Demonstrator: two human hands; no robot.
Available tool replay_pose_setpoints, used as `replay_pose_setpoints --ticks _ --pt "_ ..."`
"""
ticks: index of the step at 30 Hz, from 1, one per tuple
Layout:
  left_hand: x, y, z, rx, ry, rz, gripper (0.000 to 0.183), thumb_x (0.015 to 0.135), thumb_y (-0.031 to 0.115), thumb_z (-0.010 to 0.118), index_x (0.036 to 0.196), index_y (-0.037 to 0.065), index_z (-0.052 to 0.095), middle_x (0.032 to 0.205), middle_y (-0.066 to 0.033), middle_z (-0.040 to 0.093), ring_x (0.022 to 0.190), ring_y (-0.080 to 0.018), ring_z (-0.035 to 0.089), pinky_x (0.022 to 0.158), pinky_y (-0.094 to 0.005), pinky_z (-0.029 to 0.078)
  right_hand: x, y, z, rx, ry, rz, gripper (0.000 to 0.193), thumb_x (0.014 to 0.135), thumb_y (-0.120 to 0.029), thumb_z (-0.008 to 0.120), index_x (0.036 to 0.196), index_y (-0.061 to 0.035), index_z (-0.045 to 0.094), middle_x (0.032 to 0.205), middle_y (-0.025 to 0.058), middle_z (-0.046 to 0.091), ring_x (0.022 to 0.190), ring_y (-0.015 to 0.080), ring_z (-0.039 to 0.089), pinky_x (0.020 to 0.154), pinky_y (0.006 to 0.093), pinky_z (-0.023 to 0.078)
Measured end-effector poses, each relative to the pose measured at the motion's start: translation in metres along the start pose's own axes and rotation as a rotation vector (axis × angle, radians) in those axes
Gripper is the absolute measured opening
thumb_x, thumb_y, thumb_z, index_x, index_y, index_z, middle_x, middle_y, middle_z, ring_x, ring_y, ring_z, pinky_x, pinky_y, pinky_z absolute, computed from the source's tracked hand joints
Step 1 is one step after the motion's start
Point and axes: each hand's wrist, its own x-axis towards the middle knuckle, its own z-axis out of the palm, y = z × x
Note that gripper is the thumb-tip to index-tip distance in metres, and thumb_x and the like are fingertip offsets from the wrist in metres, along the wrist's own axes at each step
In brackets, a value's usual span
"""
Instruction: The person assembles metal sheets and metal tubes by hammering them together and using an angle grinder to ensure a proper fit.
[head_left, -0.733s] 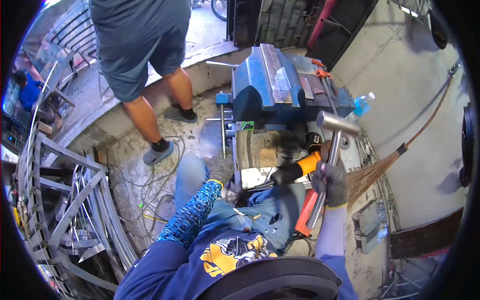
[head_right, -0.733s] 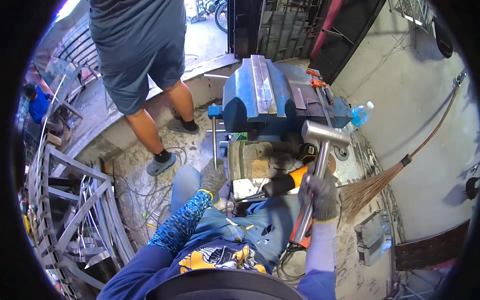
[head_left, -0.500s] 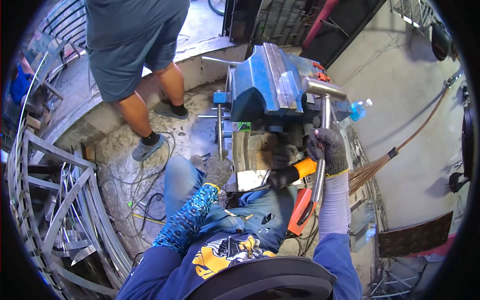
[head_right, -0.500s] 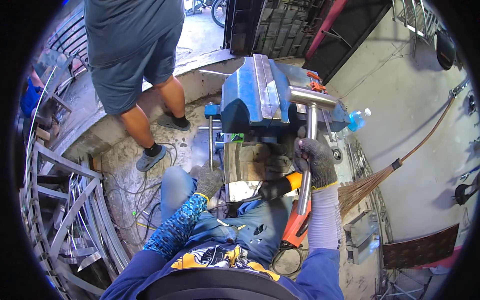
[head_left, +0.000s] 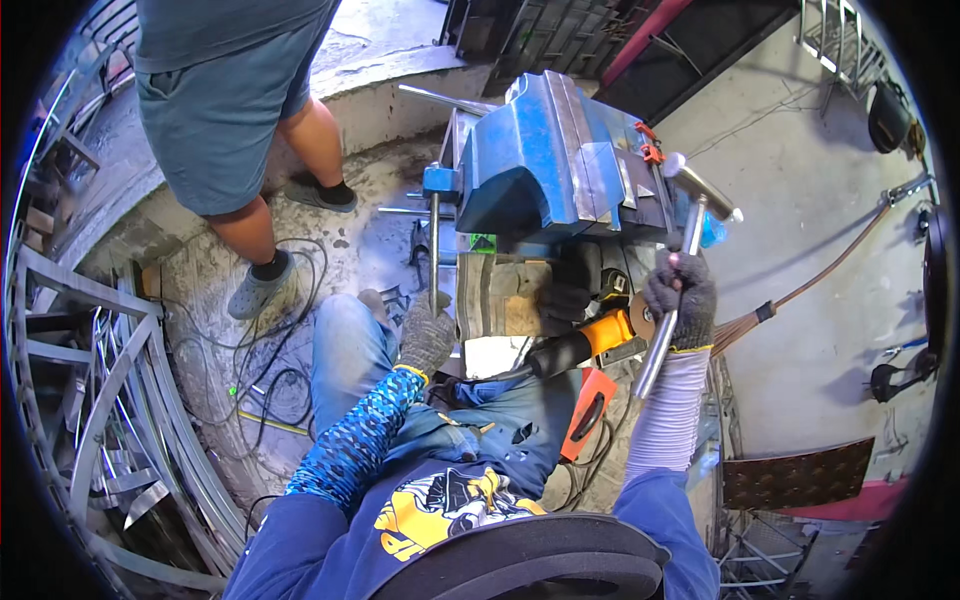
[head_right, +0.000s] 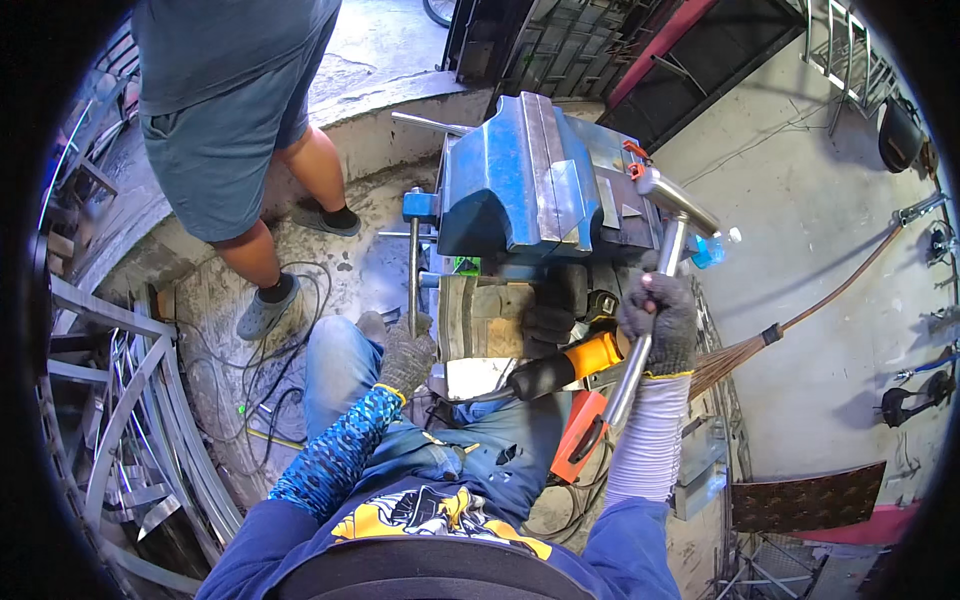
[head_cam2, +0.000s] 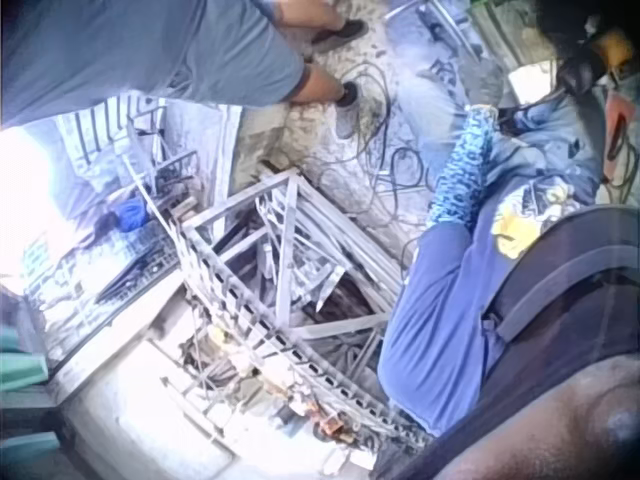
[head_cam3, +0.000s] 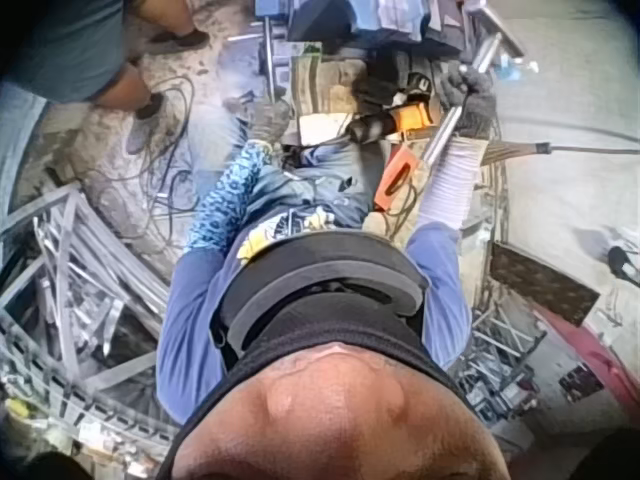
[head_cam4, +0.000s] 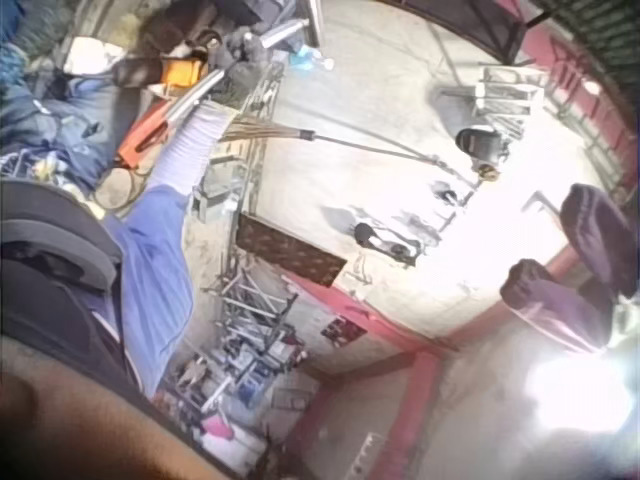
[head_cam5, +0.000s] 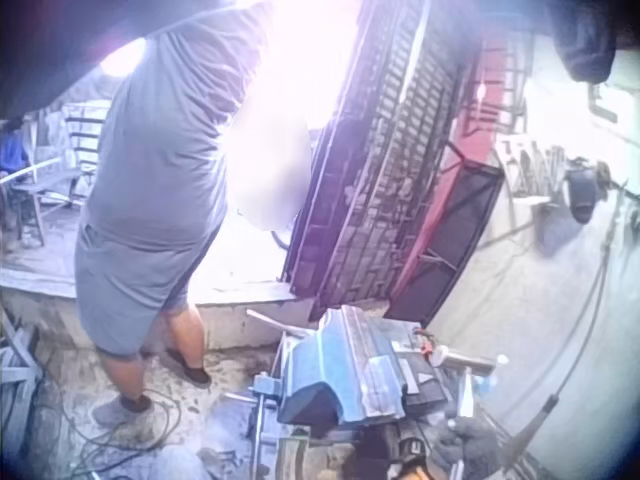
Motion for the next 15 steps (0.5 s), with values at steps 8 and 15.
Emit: replay_pose_setpoints --ticks 8,15 --pt "0.0 0.008 -0.001 -0.123 -0.017 -0.094 0.025 0.084 0.005 0.056 0.107 0.0 0.064 0.087 -0.0215 0.068 0.078 -0.0334 0.069 0.073 -0.0437 0.055 -0.006 -0.013 -0.015 0.038 -0.203 0.077 0.026 0.094 -0.013 0.056 0.119 -0.0054 0.053 0.063 0.0006 0.04 0.037 0.0129 0.038 0.037 0.0312 0.038" --pt "-0.004 0.027 -0.011 -0.038 -0.031 -0.121 0.027 0.084 0.006 0.056 0.108 -0.001 0.065 0.085 -0.0218 0.069 0.076 -0.0322 0.07 0.072 -0.0429 0.055 -0.003 -0.019 -0.033 0.247 -0.095 -0.026 0.024 0.092 -0.009 0.057 0.115 -0.0054 0.054 0.064 -0.0011 0.039 0.04 0.0097 0.038 0.036 0.0285 0.034"
